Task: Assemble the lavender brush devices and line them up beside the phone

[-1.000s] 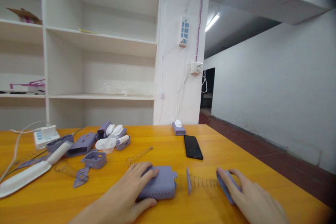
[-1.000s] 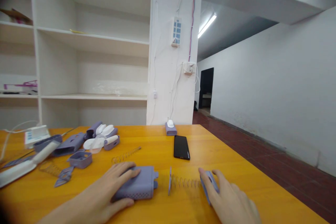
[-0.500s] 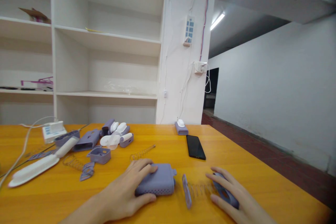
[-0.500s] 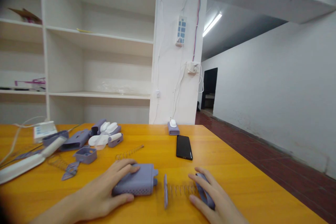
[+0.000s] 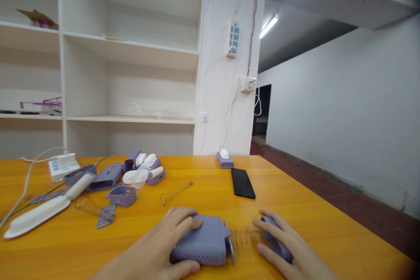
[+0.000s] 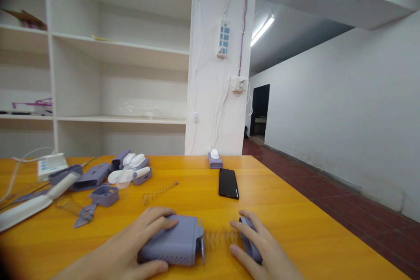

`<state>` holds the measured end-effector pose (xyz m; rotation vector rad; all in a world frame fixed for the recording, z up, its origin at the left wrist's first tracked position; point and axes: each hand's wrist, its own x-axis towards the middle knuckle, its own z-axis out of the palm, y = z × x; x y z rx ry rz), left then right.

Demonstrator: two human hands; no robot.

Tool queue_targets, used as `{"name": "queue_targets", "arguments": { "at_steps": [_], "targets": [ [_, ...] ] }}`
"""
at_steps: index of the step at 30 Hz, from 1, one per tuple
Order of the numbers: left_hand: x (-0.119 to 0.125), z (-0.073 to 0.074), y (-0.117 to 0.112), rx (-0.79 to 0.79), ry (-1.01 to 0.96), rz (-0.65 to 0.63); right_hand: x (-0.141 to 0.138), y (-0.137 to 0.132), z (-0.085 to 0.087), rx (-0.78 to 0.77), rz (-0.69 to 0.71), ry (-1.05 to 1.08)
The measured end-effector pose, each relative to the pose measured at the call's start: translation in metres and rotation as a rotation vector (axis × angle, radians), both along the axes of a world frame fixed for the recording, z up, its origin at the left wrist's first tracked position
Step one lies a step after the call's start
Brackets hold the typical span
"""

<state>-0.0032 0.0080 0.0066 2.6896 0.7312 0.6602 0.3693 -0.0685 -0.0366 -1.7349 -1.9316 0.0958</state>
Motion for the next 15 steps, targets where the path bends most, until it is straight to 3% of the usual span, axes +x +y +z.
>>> {"name": "queue_targets", "arguments": {
  "at_steps": [15],
  "targets": [
    [0.002,0.008,-0.006,0.023,0.030,0.008,-0.016,-0.003,0.011,0.080,0.058,0.102]
  ]
}}
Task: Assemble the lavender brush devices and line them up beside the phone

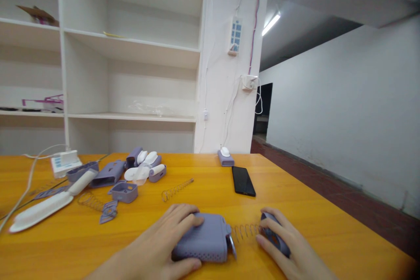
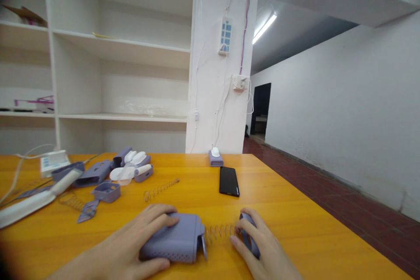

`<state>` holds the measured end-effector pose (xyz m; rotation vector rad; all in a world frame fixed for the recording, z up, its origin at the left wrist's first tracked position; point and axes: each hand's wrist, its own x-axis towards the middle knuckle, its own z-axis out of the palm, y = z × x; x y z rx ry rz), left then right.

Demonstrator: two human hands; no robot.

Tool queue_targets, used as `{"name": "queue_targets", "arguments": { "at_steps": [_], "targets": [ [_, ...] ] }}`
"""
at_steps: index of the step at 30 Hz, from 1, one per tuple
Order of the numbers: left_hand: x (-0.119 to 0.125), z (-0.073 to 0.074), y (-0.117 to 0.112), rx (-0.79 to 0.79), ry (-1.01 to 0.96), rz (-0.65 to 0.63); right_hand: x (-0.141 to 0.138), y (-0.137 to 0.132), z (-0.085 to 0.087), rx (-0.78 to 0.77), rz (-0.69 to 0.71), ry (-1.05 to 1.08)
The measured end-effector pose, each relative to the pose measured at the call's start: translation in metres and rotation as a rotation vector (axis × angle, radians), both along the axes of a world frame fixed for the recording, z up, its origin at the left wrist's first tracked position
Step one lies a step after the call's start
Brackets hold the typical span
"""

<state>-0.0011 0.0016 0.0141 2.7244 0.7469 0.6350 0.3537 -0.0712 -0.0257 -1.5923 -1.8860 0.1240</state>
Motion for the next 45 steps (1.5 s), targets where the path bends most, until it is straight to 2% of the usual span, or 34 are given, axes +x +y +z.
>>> {"name": "queue_targets", "arguments": {
  "at_steps": [7,13,18,21,23,34,40,45],
  "targets": [
    [0.001,0.000,0.000,-0.002,0.021,-0.001,-0.001,-0.001,0.003,-0.003,0.015,-0.014],
    [0.006,0.012,-0.010,0.005,0.007,0.044,-0.006,-0.004,0.009,-0.018,0.012,-0.046],
    [0.035,0.020,-0.018,0.023,0.065,0.106,-0.003,-0.002,0.001,-0.005,-0.026,-0.063],
    [0.055,0.019,-0.020,-0.005,0.093,0.187,-0.003,-0.002,-0.002,-0.006,-0.021,-0.068],
    [0.061,0.017,-0.020,-0.023,0.112,0.209,-0.006,-0.002,0.001,-0.026,0.002,-0.077],
    [0.045,0.014,-0.013,0.008,0.096,0.127,-0.034,-0.016,0.028,-0.139,0.120,-0.043],
    [0.041,0.014,-0.013,0.011,0.109,0.102,-0.041,-0.011,0.019,-0.182,0.132,-0.029],
    [0.035,0.019,-0.013,0.049,0.119,0.077,-0.058,0.001,0.010,-0.227,0.159,0.040]
  ]
}}
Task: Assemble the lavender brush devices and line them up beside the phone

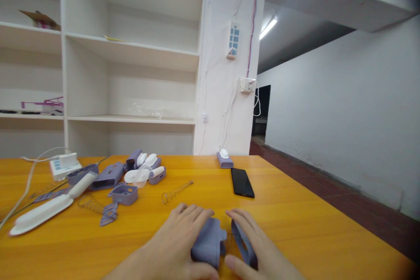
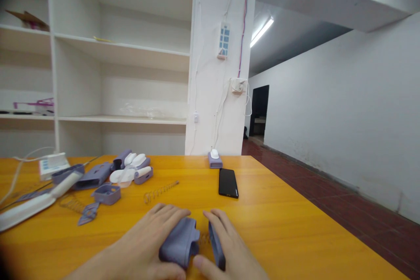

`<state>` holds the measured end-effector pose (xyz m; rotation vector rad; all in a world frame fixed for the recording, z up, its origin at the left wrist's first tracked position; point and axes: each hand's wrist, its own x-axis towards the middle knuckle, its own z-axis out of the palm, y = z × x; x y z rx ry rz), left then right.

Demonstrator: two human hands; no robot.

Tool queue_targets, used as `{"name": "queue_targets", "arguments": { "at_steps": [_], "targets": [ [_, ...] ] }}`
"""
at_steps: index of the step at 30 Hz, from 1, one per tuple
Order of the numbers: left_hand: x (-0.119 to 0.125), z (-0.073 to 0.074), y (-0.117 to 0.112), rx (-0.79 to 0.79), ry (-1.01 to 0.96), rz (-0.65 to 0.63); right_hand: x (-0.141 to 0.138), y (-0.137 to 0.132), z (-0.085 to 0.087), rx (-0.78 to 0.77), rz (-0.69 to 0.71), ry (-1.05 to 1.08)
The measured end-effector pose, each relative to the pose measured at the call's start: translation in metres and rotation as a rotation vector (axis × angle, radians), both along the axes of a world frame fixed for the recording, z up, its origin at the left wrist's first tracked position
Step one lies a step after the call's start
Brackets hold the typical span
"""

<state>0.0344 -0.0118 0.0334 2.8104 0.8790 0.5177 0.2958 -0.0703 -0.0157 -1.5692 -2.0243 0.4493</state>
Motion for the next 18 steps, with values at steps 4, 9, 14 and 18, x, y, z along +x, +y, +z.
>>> {"name": "queue_targets", "arguments": {
  "at_steps": [4,9,14,18],
  "targets": [
    [-0.011,0.007,-0.001,0.042,0.035,-0.029,-0.004,-0.003,0.008,-0.031,0.103,0.104],
    [-0.006,0.000,-0.003,0.150,0.193,-0.020,-0.002,-0.013,0.016,-0.041,0.126,0.170],
    [0.010,0.001,-0.011,0.281,0.311,0.049,-0.009,-0.009,0.012,-0.048,0.120,0.208],
    [0.006,0.017,-0.017,0.276,0.352,0.007,-0.013,0.001,0.003,-0.028,0.203,0.298]
  ]
}}
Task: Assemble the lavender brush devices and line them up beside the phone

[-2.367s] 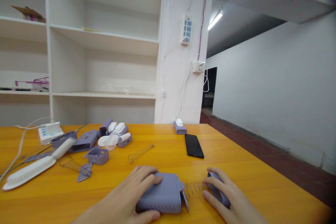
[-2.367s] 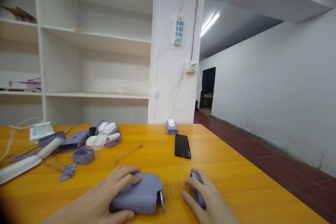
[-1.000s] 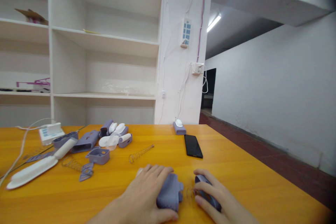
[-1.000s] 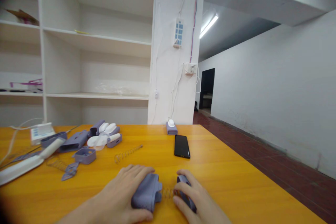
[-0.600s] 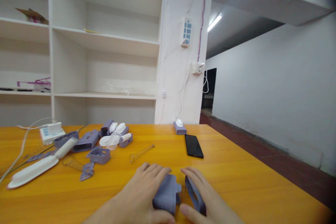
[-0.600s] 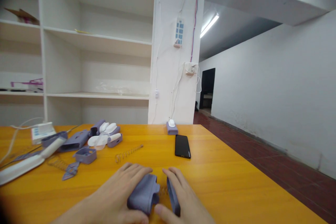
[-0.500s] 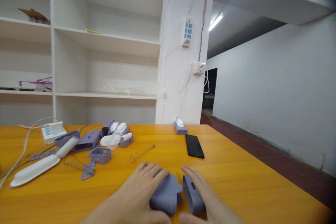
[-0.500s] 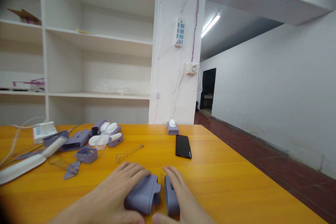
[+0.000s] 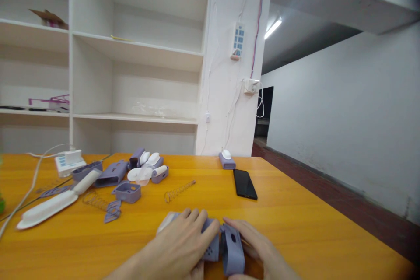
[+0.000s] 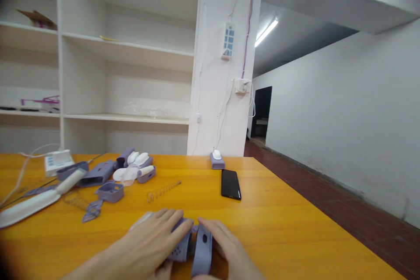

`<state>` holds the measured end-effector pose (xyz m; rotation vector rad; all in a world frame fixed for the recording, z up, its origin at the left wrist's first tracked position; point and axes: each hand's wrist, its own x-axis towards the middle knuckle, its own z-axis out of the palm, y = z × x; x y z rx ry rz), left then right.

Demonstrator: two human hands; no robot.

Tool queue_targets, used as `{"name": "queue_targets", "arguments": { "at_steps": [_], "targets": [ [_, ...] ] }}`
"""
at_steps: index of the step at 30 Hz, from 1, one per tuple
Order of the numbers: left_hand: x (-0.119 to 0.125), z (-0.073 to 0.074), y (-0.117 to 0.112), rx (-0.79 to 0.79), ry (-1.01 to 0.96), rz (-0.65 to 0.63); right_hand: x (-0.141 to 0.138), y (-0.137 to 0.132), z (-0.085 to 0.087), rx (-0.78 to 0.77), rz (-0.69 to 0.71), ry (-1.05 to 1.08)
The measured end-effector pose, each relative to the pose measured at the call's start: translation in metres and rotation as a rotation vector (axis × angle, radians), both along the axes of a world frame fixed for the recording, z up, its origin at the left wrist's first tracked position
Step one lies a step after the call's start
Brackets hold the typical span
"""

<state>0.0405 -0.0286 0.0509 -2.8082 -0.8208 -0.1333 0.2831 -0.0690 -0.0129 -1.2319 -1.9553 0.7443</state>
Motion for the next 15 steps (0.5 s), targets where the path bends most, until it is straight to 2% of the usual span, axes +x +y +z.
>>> {"name": "queue_targets", "arguments": {
  "at_steps": [2,5,11,15],
  "targets": [
    [-0.003,0.005,-0.001,-0.002,0.028,-0.010,0.000,0.004,-0.004,0.004,0.018,-0.009],
    [-0.005,0.001,-0.001,0.033,0.033,-0.029,-0.002,0.006,-0.004,0.008,0.031,-0.062],
    [-0.002,-0.024,0.007,0.131,-0.005,-0.090,-0.011,-0.006,0.006,-0.003,-0.041,0.028],
    [0.003,-0.039,0.011,0.230,-0.021,-0.103,-0.012,-0.013,0.006,0.009,-0.093,0.023]
  ]
}}
